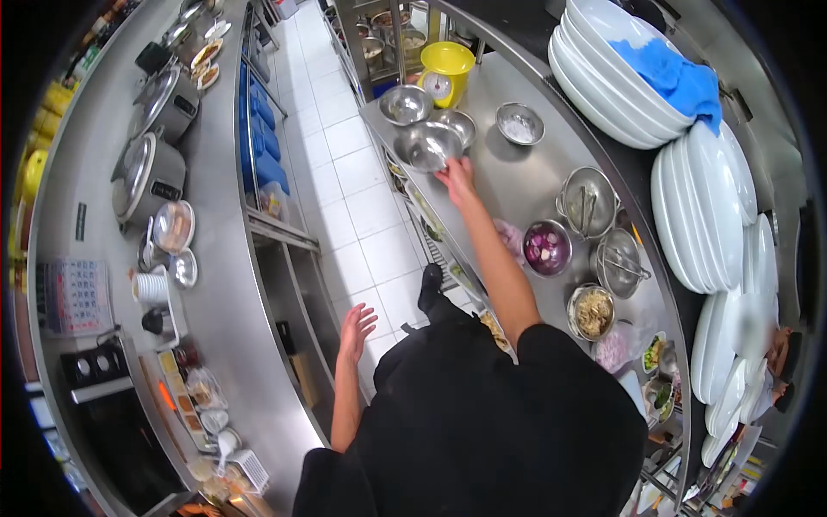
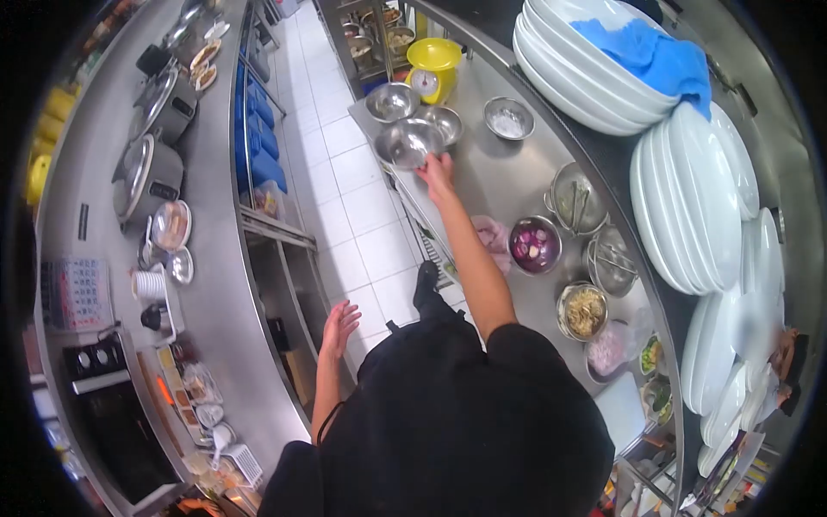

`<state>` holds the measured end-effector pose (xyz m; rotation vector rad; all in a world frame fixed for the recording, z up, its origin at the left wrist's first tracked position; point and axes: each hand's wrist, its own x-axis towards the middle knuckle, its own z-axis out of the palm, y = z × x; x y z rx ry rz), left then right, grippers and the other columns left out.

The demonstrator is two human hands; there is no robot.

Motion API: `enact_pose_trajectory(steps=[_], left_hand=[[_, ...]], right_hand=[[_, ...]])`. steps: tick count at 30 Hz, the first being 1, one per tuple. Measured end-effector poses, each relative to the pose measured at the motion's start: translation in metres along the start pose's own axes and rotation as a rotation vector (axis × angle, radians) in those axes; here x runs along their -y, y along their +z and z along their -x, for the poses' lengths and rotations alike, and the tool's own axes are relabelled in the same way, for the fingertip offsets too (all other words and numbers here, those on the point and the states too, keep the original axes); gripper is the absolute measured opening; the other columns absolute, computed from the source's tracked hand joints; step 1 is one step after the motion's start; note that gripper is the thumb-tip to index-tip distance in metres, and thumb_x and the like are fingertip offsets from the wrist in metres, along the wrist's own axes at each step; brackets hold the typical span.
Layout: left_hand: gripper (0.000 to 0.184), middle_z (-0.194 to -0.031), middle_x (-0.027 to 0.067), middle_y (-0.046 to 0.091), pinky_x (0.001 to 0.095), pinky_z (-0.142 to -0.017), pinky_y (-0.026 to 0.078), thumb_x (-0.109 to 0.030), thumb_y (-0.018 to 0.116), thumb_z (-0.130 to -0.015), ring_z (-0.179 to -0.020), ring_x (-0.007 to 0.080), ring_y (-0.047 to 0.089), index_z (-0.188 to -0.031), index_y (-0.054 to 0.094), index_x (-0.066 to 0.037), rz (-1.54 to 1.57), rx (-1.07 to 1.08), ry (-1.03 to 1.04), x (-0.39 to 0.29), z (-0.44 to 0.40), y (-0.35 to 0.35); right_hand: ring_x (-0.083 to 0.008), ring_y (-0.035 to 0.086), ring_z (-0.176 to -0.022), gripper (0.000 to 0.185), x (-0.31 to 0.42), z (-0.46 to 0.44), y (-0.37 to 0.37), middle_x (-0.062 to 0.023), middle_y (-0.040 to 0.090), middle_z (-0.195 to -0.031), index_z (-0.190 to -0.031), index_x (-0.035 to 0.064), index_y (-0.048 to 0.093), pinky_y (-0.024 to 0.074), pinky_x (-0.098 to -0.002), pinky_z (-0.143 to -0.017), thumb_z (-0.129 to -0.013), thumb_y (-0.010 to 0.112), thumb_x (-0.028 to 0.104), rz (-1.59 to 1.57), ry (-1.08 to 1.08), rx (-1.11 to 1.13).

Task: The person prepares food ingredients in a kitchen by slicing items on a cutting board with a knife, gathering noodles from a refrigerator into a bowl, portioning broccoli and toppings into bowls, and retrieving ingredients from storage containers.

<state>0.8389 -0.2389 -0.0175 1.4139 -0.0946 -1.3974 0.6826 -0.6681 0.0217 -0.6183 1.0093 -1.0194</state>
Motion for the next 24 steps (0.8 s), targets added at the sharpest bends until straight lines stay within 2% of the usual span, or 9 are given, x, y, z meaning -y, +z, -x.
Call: enact_pose_trajectory(steps=[3, 5, 8, 12, 15, 16, 18, 21, 24], left_hand=[[0.051, -0.129, 0.0145, 0.057, 0.0369, -0.092, 0.046, -0.041, 0.052, -0.098, -0.113, 0.0264, 0.058, -0.136, 0.045, -0.007, 0.024, -0.055, 0.007, -0.011, -0.02, -0.015], [0.052, -0.129, 0.0142, 0.056, 0.0369, -0.092, 0.046, -0.042, 0.053, -0.098, -0.113, 0.0262, 0.058, -0.136, 0.045, -0.007, 0.04, -0.076, 0.021, -0.023, -0.033, -0.017], [0.054, -0.13, 0.0135, 0.056, 0.0367, -0.094, 0.045, -0.043, 0.053, -0.097, -0.113, 0.0258, 0.057, -0.137, 0.045, -0.008, 0.006, -0.043, -0.022, -0.032, -0.054, -0.01], [0.053, -0.131, 0.0135, 0.055, 0.039, -0.096, 0.045, -0.043, 0.05, -0.099, -0.114, 0.0259, 0.057, -0.138, 0.044, -0.008, -0.177, 0.175, -0.09, -0.055, -0.104, 0.018], [0.052, -0.131, 0.0138, 0.056, 0.039, -0.095, 0.045, -0.043, 0.049, -0.099, -0.114, 0.0253, 0.057, -0.138, 0.044, -0.009, -0.419, 0.47, -0.129, -0.08, -0.134, 0.085], [0.052, -0.13, 0.0138, 0.056, 0.0387, -0.095, 0.046, -0.043, 0.048, -0.099, -0.114, 0.025, 0.057, -0.138, 0.044, -0.01, -0.512, 0.593, -0.126, -0.089, -0.144, 0.112], [0.048, -0.128, 0.0137, 0.057, 0.0371, -0.092, 0.047, -0.041, 0.048, -0.1, -0.111, 0.0244, 0.059, -0.137, 0.045, -0.01, -0.596, 0.809, -0.163, -0.092, -0.155, 0.171], [0.046, -0.127, 0.014, 0.057, 0.0384, -0.094, 0.048, -0.038, 0.047, -0.101, -0.113, 0.0251, 0.059, -0.136, 0.046, -0.009, -0.719, 1.086, -0.228, -0.076, -0.152, 0.254], [0.045, -0.127, 0.0149, 0.057, 0.04, -0.095, 0.048, -0.037, 0.049, -0.1, -0.115, 0.0265, 0.058, -0.135, 0.045, -0.009, -0.713, 1.304, -0.349, -0.05, -0.132, 0.318]], right_hand=[[-0.0165, 0.056, -0.075, 0.019, 0.001, -0.088, 0.06, -0.0056, 0.053, -0.087, -0.103, 0.0041, 0.047, 0.0578, -0.0406, -0.078, -0.087, 0.056, 0.007, -0.105, -0.016, -0.01], [-0.0194, 0.06, -0.081, 0.028, -0.004, -0.12, 0.08, -0.009, 0.055, -0.097, -0.112, 0.0046, 0.046, 0.0585, -0.0409, -0.076, -0.088, 0.06, 0.013, -0.111, -0.042, 0.02], [-0.0162, 0.062, -0.075, 0.022, -0.01, -0.108, 0.087, -0.006, 0.059, -0.087, -0.103, 0.0069, 0.053, 0.0573, -0.0357, -0.066, -0.093, 0.062, 0.024, 0.107, -0.013, 0.078], [-0.0111, 0.057, -0.061, 0.022, -0.041, -0.001, 0.028, -0.0013, 0.058, -0.072, -0.094, 0.0069, 0.057, 0.0508, -0.0279, -0.057, -0.097, 0.059, 0.029, 0.07, 0.005, 0.239], [-0.0078, 0.054, -0.062, 0.02, -0.079, 0.109, -0.062, 0.0011, 0.055, -0.069, -0.094, 0.0073, 0.057, 0.0421, -0.0243, -0.052, -0.099, 0.057, 0.027, 0.18, 0.011, 0.144], [-0.0076, 0.056, -0.064, 0.02, -0.086, 0.152, -0.095, 0.0014, 0.056, -0.073, -0.095, 0.008, 0.057, 0.0461, -0.0243, -0.055, -0.098, 0.059, 0.028, 0.186, 0.079, 0.079], [-0.009, 0.06, -0.077, 0.017, -0.104, 0.235, -0.154, 0.0001, 0.059, -0.091, -0.105, 0.0095, 0.058, 0.0532, -0.0267, -0.065, -0.097, 0.059, 0.024, 0.027, 0.248, -0.295], [-0.016, 0.062, -0.082, 0.026, -0.135, 0.354, -0.237, -0.0029, 0.061, -0.095, -0.115, 0.0109, 0.058, 0.054, -0.0324, -0.074, -0.091, 0.061, 0.022, -0.096, 0.114, -0.726], [-0.0162, 0.058, -0.086, 0.024, -0.155, 0.446, -0.285, -0.0033, 0.059, -0.1, -0.116, 0.0117, 0.057, 0.0513, -0.0327, -0.077, -0.095, 0.053, 0.023, -0.232, -0.074, -1.046]])
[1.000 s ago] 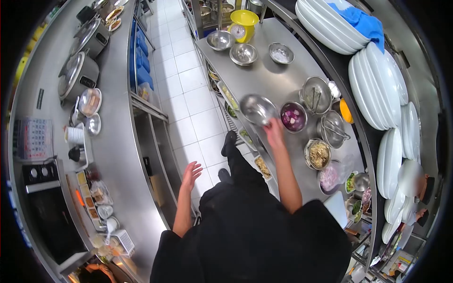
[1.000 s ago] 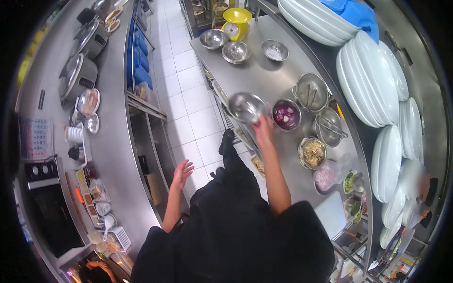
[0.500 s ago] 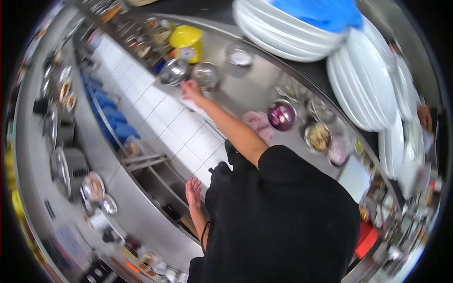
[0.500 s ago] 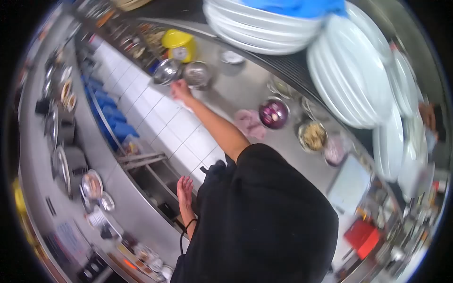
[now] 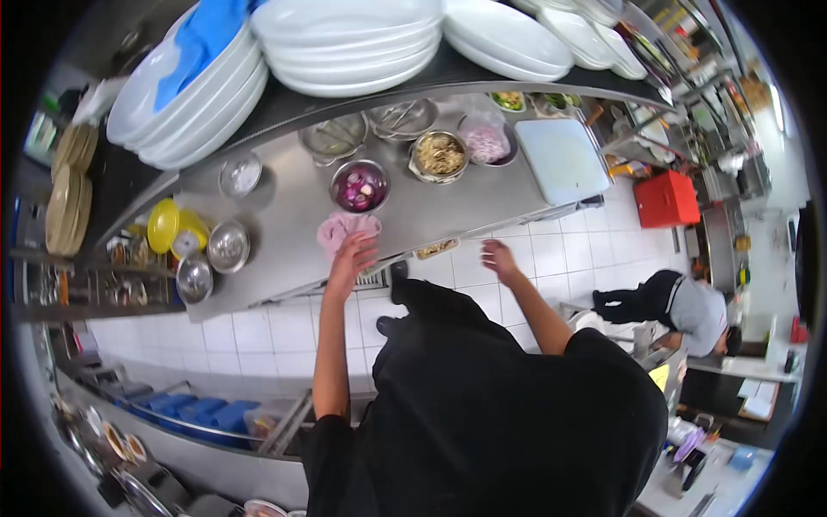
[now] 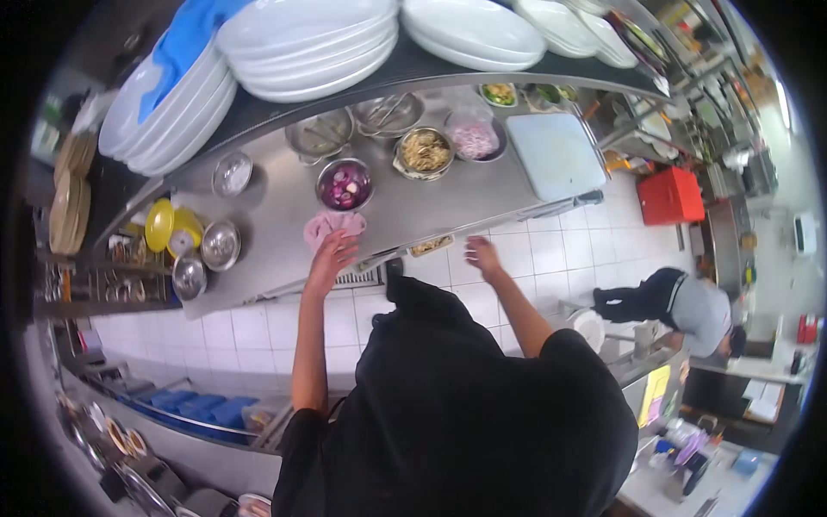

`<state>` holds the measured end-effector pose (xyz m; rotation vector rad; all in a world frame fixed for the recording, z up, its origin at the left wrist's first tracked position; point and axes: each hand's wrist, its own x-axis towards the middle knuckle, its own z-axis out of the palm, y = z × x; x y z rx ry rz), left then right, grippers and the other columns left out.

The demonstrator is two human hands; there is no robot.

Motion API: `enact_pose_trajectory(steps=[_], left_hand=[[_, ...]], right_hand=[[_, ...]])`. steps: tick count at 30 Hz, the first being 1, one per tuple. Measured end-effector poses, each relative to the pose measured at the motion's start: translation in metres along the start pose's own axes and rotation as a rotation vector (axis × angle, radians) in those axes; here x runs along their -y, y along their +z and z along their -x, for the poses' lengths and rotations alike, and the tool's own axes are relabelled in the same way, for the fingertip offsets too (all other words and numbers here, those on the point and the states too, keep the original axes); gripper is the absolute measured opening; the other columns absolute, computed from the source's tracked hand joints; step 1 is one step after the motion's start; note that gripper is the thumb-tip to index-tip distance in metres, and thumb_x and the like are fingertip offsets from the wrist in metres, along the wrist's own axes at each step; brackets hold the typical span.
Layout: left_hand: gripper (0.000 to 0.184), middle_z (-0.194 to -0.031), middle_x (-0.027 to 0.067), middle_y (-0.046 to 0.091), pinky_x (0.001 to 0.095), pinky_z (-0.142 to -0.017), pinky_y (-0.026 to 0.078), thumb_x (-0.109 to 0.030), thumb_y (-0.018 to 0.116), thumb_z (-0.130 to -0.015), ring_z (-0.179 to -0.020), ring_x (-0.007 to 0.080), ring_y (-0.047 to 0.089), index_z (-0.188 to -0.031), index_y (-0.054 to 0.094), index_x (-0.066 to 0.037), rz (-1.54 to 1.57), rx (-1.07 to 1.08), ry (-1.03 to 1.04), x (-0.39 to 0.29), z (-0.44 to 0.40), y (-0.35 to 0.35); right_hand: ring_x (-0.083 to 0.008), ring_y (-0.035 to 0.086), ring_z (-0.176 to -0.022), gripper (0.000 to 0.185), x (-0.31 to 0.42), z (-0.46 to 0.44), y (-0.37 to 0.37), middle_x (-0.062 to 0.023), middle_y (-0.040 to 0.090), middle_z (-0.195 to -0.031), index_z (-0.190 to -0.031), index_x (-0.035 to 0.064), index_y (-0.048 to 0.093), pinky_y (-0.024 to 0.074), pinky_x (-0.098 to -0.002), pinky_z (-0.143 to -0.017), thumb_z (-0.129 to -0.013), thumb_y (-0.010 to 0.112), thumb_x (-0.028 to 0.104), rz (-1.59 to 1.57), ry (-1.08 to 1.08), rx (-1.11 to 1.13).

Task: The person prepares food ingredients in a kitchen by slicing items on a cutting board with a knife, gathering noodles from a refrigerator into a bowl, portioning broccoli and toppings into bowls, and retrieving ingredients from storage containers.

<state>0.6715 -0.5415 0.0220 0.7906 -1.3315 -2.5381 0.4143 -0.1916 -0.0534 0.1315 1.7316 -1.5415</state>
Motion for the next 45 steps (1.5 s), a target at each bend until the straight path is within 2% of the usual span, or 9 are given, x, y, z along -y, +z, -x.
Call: enact_pose_trajectory(steps=[8, 14, 18, 23, 29, 32, 35, 39, 45], left_hand=[[0.049, -0.129, 0.0204, 0.051, 0.0474, -0.102, 0.047, -0.025, 0.057, -0.096, -0.12, 0.036, 0.054, -0.139, 0.038, -0.01, 0.143, 0.112, -0.189, 0.053, -0.128, 0.071], [0.047, -0.132, 0.0195, 0.046, 0.0467, -0.098, 0.051, -0.019, 0.053, -0.098, -0.118, 0.0357, 0.055, -0.14, 0.032, -0.011, 0.173, -0.114, -0.174, 0.079, -0.204, 0.122], [0.059, -0.135, 0.018, 0.046, 0.0441, -0.093, 0.054, -0.014, 0.053, -0.098, -0.115, 0.034, 0.057, -0.147, 0.021, -0.013, 0.2, -0.16, -0.021, 0.1, -0.249, 0.134], [0.055, -0.129, 0.0137, 0.053, 0.0426, -0.091, 0.055, -0.012, 0.053, -0.098, -0.111, 0.0298, 0.059, -0.146, 0.027, -0.015, -0.01, -0.249, 0.158, 0.13, -0.267, 0.107], [0.049, -0.135, 0.0129, 0.05, 0.0428, -0.091, 0.054, -0.009, 0.053, -0.097, -0.113, 0.0284, 0.059, -0.142, 0.035, -0.012, 0.065, -0.265, 0.173, 0.111, -0.257, 0.122], [0.05, -0.136, 0.0129, 0.05, 0.0418, -0.09, 0.054, -0.009, 0.054, -0.097, -0.115, 0.0279, 0.058, -0.142, 0.034, -0.011, 0.04, -0.387, 0.216, 0.129, -0.264, 0.115], [0.05, -0.134, 0.0118, 0.05, 0.039, -0.089, 0.053, -0.009, 0.055, -0.096, -0.113, 0.0263, 0.059, -0.141, 0.035, -0.01, -0.628, -0.35, 0.327, 0.14, -0.256, 0.108], [0.048, -0.132, 0.0123, 0.052, 0.0395, -0.092, 0.053, -0.012, 0.053, -0.097, -0.113, 0.0248, 0.058, -0.14, 0.035, -0.006, 0.07, -0.509, 0.286, 0.106, -0.237, 0.171], [0.046, -0.131, 0.0131, 0.054, 0.0402, -0.094, 0.053, -0.012, 0.053, -0.096, -0.115, 0.0264, 0.059, -0.139, 0.037, -0.005, 0.104, -0.491, 0.271, 0.053, -0.22, 0.231]], right_hand=[[-0.0161, 0.057, -0.087, 0.025, 0.045, -0.014, -0.079, -0.0027, 0.058, -0.101, -0.113, 0.0127, 0.059, 0.0498, -0.0314, -0.078, -0.095, 0.055, 0.03, -0.367, -0.167, -0.24], [-0.0157, 0.06, -0.079, 0.028, 0.15, -0.105, -0.095, -0.0018, 0.06, -0.09, -0.113, 0.0124, 0.058, 0.0519, -0.0318, -0.07, -0.093, 0.059, 0.031, -0.011, -0.235, -0.158], [-0.0204, 0.066, -0.06, 0.058, 0.158, -0.235, -0.077, -0.0135, 0.066, -0.085, -0.139, 0.0053, 0.033, 0.0533, -0.0361, -0.05, -0.092, 0.061, 0.025, 0.14, -0.215, -0.154], [-0.024, 0.067, -0.056, 0.075, 0.186, -0.223, -0.069, -0.0185, 0.067, -0.08, -0.144, -0.0004, 0.018, 0.0555, -0.0378, -0.052, -0.089, 0.062, 0.024, 0.399, -0.205, -0.028], [-0.0335, 0.07, -0.08, 0.058, 0.202, -0.207, -0.133, -0.0227, 0.068, -0.094, -0.13, -0.0041, 0.044, 0.0554, -0.0431, -0.078, -0.086, 0.062, 0.029, 0.624, -0.047, 0.125], [-0.0358, 0.066, -0.098, 0.052, 0.215, -0.276, -0.164, -0.0227, 0.066, -0.108, -0.125, -0.0035, 0.052, 0.0506, -0.0454, -0.091, -0.084, 0.061, 0.028, 0.789, -0.492, -0.136], [-0.035, 0.063, -0.108, 0.056, 0.288, -0.316, -0.165, -0.0223, 0.064, -0.118, -0.13, -0.0031, 0.049, 0.0492, -0.0458, -0.094, -0.084, 0.059, 0.027, 0.803, -0.319, -0.068], [-0.0351, 0.064, -0.106, 0.053, 0.303, -0.387, -0.16, -0.0217, 0.064, -0.117, -0.13, -0.0036, 0.048, 0.0505, -0.046, -0.093, -0.086, 0.056, 0.024, 0.905, -0.386, -0.08], [-0.0351, 0.065, -0.102, 0.048, 0.29, -0.437, -0.165, -0.0208, 0.064, -0.115, -0.131, -0.0045, 0.047, 0.0523, -0.0464, -0.09, -0.089, 0.052, 0.019, 0.987, -0.415, -0.112]])
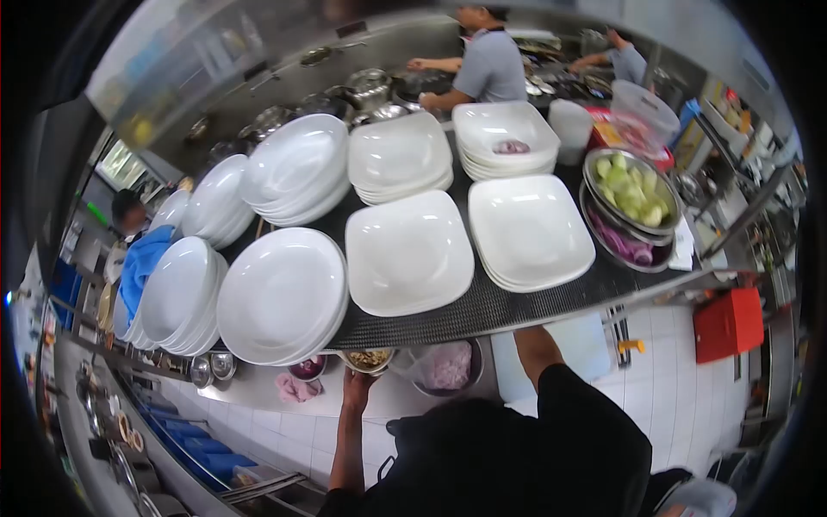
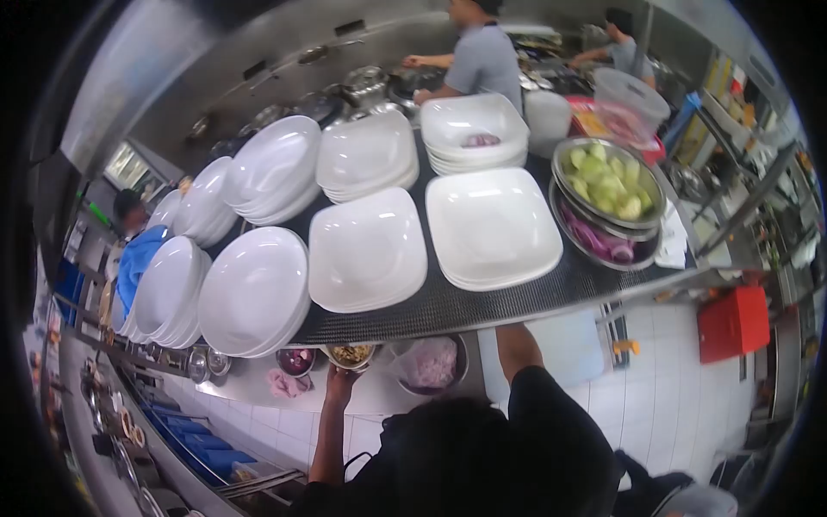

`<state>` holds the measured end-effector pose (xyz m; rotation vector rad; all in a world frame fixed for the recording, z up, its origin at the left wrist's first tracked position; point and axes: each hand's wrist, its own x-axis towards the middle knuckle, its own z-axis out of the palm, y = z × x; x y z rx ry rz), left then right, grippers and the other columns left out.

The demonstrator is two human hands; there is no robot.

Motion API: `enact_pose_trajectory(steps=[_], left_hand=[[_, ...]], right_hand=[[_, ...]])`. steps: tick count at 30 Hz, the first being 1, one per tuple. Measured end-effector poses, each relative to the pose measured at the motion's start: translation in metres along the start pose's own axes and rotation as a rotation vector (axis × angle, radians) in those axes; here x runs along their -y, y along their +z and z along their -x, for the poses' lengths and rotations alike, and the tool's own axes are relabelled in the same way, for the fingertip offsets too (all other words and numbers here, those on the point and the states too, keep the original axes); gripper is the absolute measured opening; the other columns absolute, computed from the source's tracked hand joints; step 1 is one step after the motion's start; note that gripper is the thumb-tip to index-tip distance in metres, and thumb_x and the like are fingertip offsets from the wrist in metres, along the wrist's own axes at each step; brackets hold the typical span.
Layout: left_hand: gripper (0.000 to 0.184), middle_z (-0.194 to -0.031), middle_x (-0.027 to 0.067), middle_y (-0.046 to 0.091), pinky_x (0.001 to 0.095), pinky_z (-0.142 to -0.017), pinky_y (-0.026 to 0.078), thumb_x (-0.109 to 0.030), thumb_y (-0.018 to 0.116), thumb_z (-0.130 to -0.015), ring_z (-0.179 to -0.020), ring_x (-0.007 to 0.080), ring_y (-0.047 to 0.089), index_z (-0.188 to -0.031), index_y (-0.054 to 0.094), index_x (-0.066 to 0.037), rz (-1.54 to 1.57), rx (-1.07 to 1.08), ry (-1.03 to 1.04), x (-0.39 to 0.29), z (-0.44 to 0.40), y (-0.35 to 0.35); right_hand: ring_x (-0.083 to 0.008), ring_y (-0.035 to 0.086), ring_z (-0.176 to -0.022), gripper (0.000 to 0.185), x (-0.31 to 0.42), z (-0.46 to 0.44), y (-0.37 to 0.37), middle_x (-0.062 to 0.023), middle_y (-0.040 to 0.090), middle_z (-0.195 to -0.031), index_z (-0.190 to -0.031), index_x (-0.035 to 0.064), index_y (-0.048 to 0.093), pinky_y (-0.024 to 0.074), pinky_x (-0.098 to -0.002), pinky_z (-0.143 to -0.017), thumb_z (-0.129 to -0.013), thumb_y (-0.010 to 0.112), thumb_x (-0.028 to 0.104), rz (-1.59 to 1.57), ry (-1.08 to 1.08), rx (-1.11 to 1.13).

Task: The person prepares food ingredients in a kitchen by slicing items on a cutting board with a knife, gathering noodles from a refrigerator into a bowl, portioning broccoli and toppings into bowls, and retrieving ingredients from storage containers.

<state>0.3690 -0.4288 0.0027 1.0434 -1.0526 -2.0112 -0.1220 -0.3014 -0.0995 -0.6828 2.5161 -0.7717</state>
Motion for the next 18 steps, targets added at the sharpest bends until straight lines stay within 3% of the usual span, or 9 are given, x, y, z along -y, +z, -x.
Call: enact_pose_trajectory(steps=[4, 6, 9, 11, 12, 16, 18], left_hand=[[0.045, -0.134, 0.0126, 0.052, 0.0402, -0.096, 0.051, -0.023, 0.057, -0.098, -0.115, 0.0262, 0.058, -0.137, 0.042, -0.004, -0.099, 0.097, 0.0, -0.014, -0.014, 0.032], [0.048, -0.137, 0.0115, 0.049, 0.0411, -0.097, 0.051, -0.027, 0.057, -0.098, -0.12, 0.0266, 0.054, -0.139, 0.042, -0.005, -0.338, 0.193, 0.184, 0.005, -0.048, 0.028], [0.052, -0.142, 0.0092, 0.045, 0.0458, -0.099, 0.048, -0.034, 0.053, -0.099, -0.13, 0.0281, 0.045, -0.142, 0.04, -0.008, -0.323, 0.326, 0.347, 0.041, -0.109, 0.038], [0.051, -0.142, 0.0091, 0.044, 0.0522, -0.097, 0.049, -0.031, 0.054, -0.099, -0.132, 0.0296, 0.042, -0.142, 0.04, -0.008, 0.431, 0.512, 0.129, 0.066, -0.151, 0.029], [0.051, -0.142, 0.0093, 0.044, 0.0519, -0.097, 0.049, -0.031, 0.055, -0.099, -0.131, 0.0296, 0.043, -0.142, 0.04, -0.007, 0.555, 0.483, 0.061, 0.073, -0.169, 0.031], [0.05, -0.14, 0.0102, 0.045, 0.0511, -0.096, 0.05, -0.029, 0.055, -0.098, -0.129, 0.0298, 0.044, -0.14, 0.041, -0.006, 0.462, 0.213, -0.072, 0.069, -0.213, 0.069], [0.049, -0.139, 0.0107, 0.046, 0.0507, -0.096, 0.051, -0.028, 0.055, -0.098, -0.128, 0.0298, 0.045, -0.139, 0.041, -0.005, 0.4, 0.176, -0.104, 0.073, -0.229, 0.078]], right_hand=[[-0.0351, 0.066, -0.099, 0.046, -0.009, 0.012, 0.011, -0.0202, 0.065, -0.113, -0.131, -0.005, 0.046, 0.0536, -0.0467, -0.089, -0.091, 0.05, 0.016, -0.011, 0.01, -0.029], [-0.0351, 0.067, -0.098, 0.044, -0.015, 0.016, 0.015, -0.0199, 0.065, -0.113, -0.131, -0.0053, 0.045, 0.0542, -0.0468, -0.088, -0.092, 0.048, 0.014, -0.028, 0.008, -0.049], [-0.0351, 0.068, -0.096, 0.042, -0.027, 0.023, 0.016, -0.0195, 0.065, -0.112, -0.131, -0.0057, 0.045, 0.0551, -0.047, -0.087, -0.093, 0.047, 0.012, -0.072, -0.015, -0.1], [-0.0351, 0.068, -0.095, 0.041, -0.043, 0.025, 0.015, -0.0192, 0.066, -0.111, -0.132, -0.006, 0.044, 0.0557, -0.0472, -0.086, -0.094, 0.045, 0.01, -0.133, -0.071, -0.179], [-0.0351, 0.068, -0.094, 0.041, -0.054, 0.027, 0.016, -0.019, 0.066, -0.111, -0.132, -0.0061, 0.044, 0.056, -0.0472, -0.085, -0.094, 0.045, 0.009, -0.157, -0.106, -0.227], [-0.0351, 0.069, -0.092, 0.038, -0.14, 0.039, 0.055, -0.0184, 0.066, -0.11, -0.132, -0.0067, 0.043, 0.0573, -0.0475, -0.084, -0.096, 0.042, 0.006, -0.112, -0.447, -0.627], [-0.0343, 0.071, -0.083, 0.035, -0.083, 0.116, -0.022, -0.0229, 0.063, -0.109, -0.128, -0.0092, 0.04, 0.0604, -0.0442, -0.073, -0.097, 0.039, 0.005, -0.665, -0.079, -0.257]])
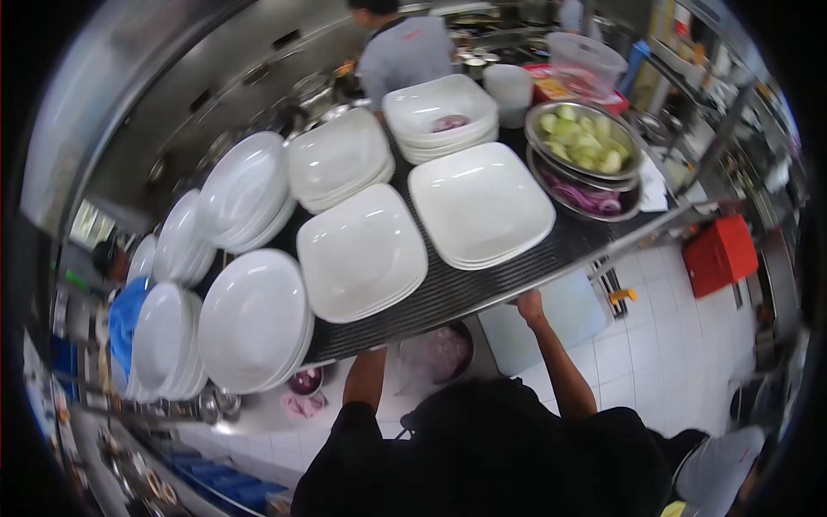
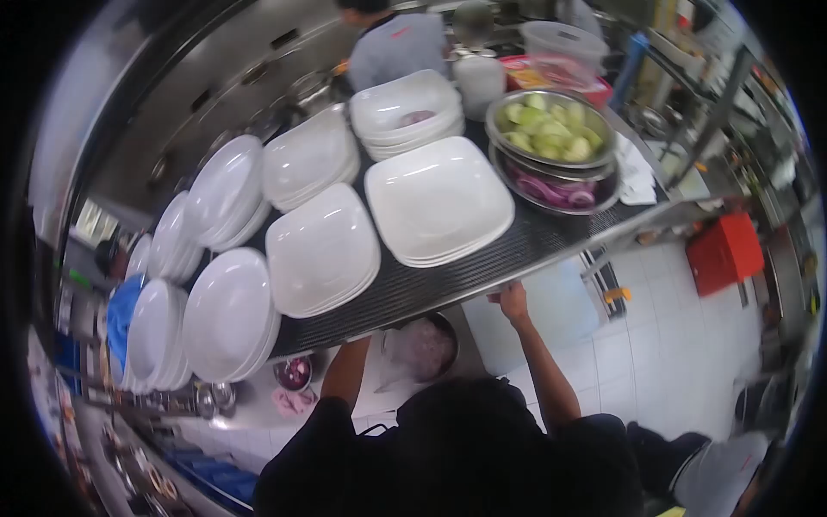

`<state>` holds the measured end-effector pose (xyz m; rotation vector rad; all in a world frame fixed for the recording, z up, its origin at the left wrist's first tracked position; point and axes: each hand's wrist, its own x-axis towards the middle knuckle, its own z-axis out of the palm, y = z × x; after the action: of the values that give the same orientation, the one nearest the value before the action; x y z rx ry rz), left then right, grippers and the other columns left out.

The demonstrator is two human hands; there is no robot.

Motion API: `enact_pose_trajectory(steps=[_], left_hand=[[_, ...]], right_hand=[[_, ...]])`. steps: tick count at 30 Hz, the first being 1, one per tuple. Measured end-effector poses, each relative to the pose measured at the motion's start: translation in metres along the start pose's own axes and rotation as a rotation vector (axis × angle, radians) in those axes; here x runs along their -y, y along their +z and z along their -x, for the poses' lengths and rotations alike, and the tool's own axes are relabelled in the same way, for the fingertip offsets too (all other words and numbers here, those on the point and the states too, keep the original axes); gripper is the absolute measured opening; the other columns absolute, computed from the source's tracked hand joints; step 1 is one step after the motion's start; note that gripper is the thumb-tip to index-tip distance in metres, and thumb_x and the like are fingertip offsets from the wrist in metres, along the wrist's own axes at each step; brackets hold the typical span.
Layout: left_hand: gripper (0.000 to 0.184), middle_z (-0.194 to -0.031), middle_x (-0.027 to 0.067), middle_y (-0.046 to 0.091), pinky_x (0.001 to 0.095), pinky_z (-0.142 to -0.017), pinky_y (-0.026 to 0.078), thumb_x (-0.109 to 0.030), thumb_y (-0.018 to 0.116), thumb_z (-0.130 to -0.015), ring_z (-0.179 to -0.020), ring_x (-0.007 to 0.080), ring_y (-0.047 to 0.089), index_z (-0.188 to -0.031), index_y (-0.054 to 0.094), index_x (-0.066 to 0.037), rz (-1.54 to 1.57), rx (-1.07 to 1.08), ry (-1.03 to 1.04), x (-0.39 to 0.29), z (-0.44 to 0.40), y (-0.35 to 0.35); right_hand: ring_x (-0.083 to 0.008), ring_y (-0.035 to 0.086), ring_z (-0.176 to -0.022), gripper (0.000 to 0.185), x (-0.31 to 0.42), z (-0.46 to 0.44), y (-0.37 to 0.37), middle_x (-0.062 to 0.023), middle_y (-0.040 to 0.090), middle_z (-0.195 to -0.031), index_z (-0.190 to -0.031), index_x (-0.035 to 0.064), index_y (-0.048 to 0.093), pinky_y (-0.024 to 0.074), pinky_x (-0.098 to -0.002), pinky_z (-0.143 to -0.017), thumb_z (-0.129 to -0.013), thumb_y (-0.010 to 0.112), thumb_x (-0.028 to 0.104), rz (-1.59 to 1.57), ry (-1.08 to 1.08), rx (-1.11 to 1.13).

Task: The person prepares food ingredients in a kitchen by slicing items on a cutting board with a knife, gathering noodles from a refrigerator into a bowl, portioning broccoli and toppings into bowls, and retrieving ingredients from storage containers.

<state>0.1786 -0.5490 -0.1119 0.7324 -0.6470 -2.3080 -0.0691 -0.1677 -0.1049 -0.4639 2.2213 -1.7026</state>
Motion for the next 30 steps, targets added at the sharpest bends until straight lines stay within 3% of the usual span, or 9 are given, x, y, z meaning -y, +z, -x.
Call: enact_pose_trajectory(steps=[1, 2, 11, 19, 27, 30], left_hand=[[0.049, -0.138, 0.0109, 0.046, 0.0505, -0.096, 0.051, -0.027, 0.056, -0.098, -0.128, 0.0299, 0.045, -0.139, 0.041, -0.005, -0.021, -0.016, -0.008, 0.001, -0.007, 0.002], [0.048, -0.138, 0.0112, 0.046, 0.0503, -0.095, 0.051, -0.027, 0.056, -0.098, -0.127, 0.0299, 0.046, -0.138, 0.041, -0.005, -0.036, -0.032, -0.016, 0.003, -0.012, 0.004], [0.045, -0.134, 0.0133, 0.049, 0.0484, -0.093, 0.053, -0.022, 0.057, -0.096, -0.123, 0.0303, 0.049, -0.134, 0.043, -0.001, -0.173, -0.074, -0.039, -0.003, -0.052, 0.001], [0.042, -0.13, 0.0151, 0.051, 0.0468, -0.091, 0.055, -0.018, 0.058, -0.095, -0.119, 0.0306, 0.053, -0.13, 0.045, 0.001, -0.301, -0.104, -0.058, -0.009, -0.065, 0.013], [0.039, -0.126, 0.017, 0.053, 0.0451, -0.089, 0.057, -0.014, 0.059, -0.094, -0.115, 0.0308, 0.056, -0.126, 0.047, 0.004, -0.326, -0.158, -0.021, -0.007, -0.049, 0.014], [0.038, -0.125, 0.0177, 0.054, 0.0445, -0.088, 0.058, -0.012, 0.06, -0.093, -0.113, 0.031, 0.057, -0.125, 0.047, 0.005, -0.324, -0.172, 0.004, -0.003, -0.04, 0.001]], right_hand=[[-0.0339, 0.071, -0.079, 0.033, 0.064, 0.031, -0.02, -0.0251, 0.062, -0.109, -0.126, -0.0105, 0.039, 0.0619, -0.0425, -0.068, -0.097, 0.037, 0.005, -0.195, 0.272, 0.007], [-0.0314, 0.071, -0.073, 0.03, 0.074, 0.051, -0.031, -0.0278, 0.061, -0.105, -0.122, -0.0115, 0.035, 0.0627, -0.0362, -0.061, -0.097, 0.034, 0.005, -0.152, 0.207, -0.014], [-0.0312, 0.071, -0.08, 0.035, 0.032, 0.175, -0.081, -0.0243, 0.06, -0.109, -0.133, -0.0062, 0.032, 0.0623, -0.0396, -0.069, -0.101, 0.03, 0.008, 0.001, 0.219, -0.115], [-0.0311, 0.072, -0.08, 0.036, 0.09, 0.231, -0.063, -0.026, 0.063, -0.105, -0.13, -0.0093, 0.034, 0.0623, -0.0377, -0.071, -0.096, 0.03, 0.004, -0.382, 0.33, -0.284], [-0.0295, 0.071, -0.079, 0.037, 0.104, 0.251, -0.061, -0.0242, 0.063, -0.107, -0.132, -0.0069, 0.034, 0.0624, -0.0348, -0.071, -0.096, 0.028, 0.003, -0.414, 0.358, -0.299], [-0.0293, 0.069, -0.086, 0.037, 0.095, 0.258, -0.064, -0.0212, 0.061, -0.112, -0.132, -0.0045, 0.034, 0.0622, -0.0365, -0.072, -0.098, 0.033, 0.008, -0.368, 0.39, -0.261]])
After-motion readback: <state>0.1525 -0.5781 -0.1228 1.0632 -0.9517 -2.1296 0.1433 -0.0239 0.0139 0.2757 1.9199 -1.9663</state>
